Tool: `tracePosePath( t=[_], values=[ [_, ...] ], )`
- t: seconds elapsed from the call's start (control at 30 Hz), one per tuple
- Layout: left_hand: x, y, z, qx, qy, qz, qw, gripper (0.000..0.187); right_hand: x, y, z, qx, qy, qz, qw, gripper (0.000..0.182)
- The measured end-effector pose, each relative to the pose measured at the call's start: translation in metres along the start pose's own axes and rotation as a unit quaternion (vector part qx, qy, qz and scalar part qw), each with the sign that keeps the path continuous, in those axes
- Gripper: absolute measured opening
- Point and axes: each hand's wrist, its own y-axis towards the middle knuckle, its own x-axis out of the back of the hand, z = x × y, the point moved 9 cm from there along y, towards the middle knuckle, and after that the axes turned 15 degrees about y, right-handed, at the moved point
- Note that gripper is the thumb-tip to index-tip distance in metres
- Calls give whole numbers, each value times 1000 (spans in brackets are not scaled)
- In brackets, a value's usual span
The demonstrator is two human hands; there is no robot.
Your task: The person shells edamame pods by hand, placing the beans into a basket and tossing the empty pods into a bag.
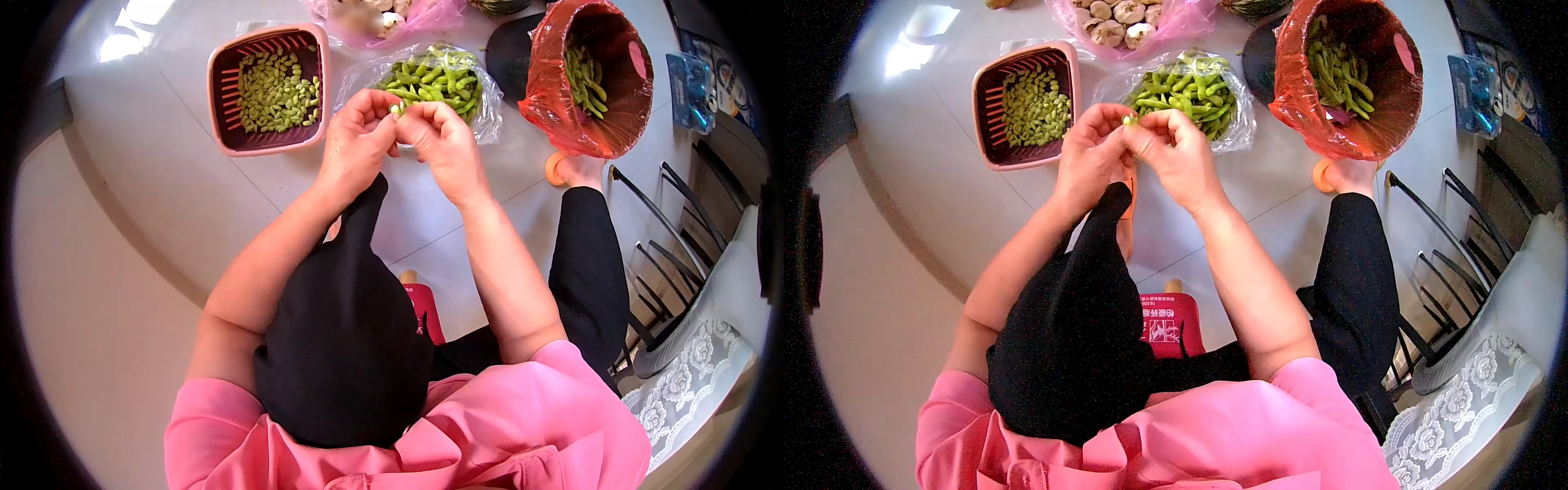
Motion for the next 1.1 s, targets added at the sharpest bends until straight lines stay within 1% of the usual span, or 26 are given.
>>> tracePosePath(
  t=[0.03, 0.07, 0.1, 0.17, 0.2, 0.23, 0.27, 0.3, 0.4, 0.47, 0.5, 0.53, 0.57, 0.6, 0.67, 0.7, 0.77, 0.8, 0.87, 0.9, 0.97, 1.0, 1.03, 1.07, 1.1],
  values=[
    [1, 0, 1, 0, 0, -1, 1000, 16, -7, -3, 12, 67, -89, 15, 994, 25],
    [3, 0, 2, -1, -2, -7, 1000, 15, -3, -6, 7, 7, 5, 5, 1000, 24],
    [4, -1, 2, -3, -3, -13, 1000, 15, -1, -7, 7, 7, 5, 4, 1000, 24],
    [4, -2, 2, 0, -5, -7, 1000, 15, 0, -8, 16, 70, -177, 11, 982, 21],
    [3, -2, 2, 3, -8, -3, 1000, 14, -2, -10, 20, 71, -177, 10, 982, 21],
    [3, -2, 4, 3, -8, -2, 1000, 14, -11, -14, 33, 130, -246, 19, 960, 20],
    [3, -1, 6, 8, -36, -2, 999, 12, -20, -20, 44, 189, -314, 29, 930, 19],
    [3, -1, 8, 12, -64, -2, 998, 10, -21, -20, 46, 189, -314, 29, 930, 19],
    [3, -1, 6, 2, -42, 8, 999, 7, -18, -20, 45, 193, -304, 18, 933, 17],
    [3, -1, 7, 12, -51, 13, 999, 6, -7, -14, 31, 162, -219, 24, 962, 18],
    [3, -2, 8, 22, -60, 17, 998, 6, -7, -15, 35, 162, -219, 24, 962, 18],
    [3, -2, 9, 22, -60, 18, 998, 6, -1, -12, 24, 71, -154, 18, 985, 17],
    [2, -2, 12, 35, -93, 21, 995, 6, 1, -11, 12, -20, -87, 12, 996, 17],
    [2, -3, 16, 48, -126, 23, 991, 6, 0, -11, 14, -20, -88, 12, 996, 17],
    [2, -3, 18, 55, -125, 24, 990, 7, 2, -11, 8, -66, -98, -4, 993, 15],
    [1, -3, 19, 61, -123, 26, 990, 7, 2, -11, 7, -66, -99, -4, 993, 15],
    [0, -3, 19, 52, -120, 25, 991, 8, 5, -9, 8, -42, -188, -8, 981, 15],
    [1, -3, 18, 44, -117, 25, 992, 8, 3, -8, 7, -42, -188, -8, 981, 15],
    [3, -1, 19, 49, -113, 20, 992, 9, 1, -8, 19, 32, -226, -18, 974, 14],
    [4, -1, 20, 54, -111, 16, 992, 11, -1, -9, 19, 32, -226, -18, 974, 14],
    [2, -1, 22, 62, -116, 19, 991, 13, -9, -12, 26, 76, -257, -13, 963, 11],
    [0, -1, 21, 71, -121, 24, 990, 16, -9, -12, 26, 75, -257, -12, 963, 11],
    [-2, -3, 18, 72, -121, 22, 990, 16, -15, -14, 32, 116, -307, 5, 945, 11],
    [-6, -5, 19, 95, -122, 28, 988, 18, -22, -16, 37, 158, -355, 23, 921, 10],
    [-8, -7, 20, 117, -122, 33, 985, 19, -21, -15, 36, 157, -355, 24, 921, 10]
  ],
)
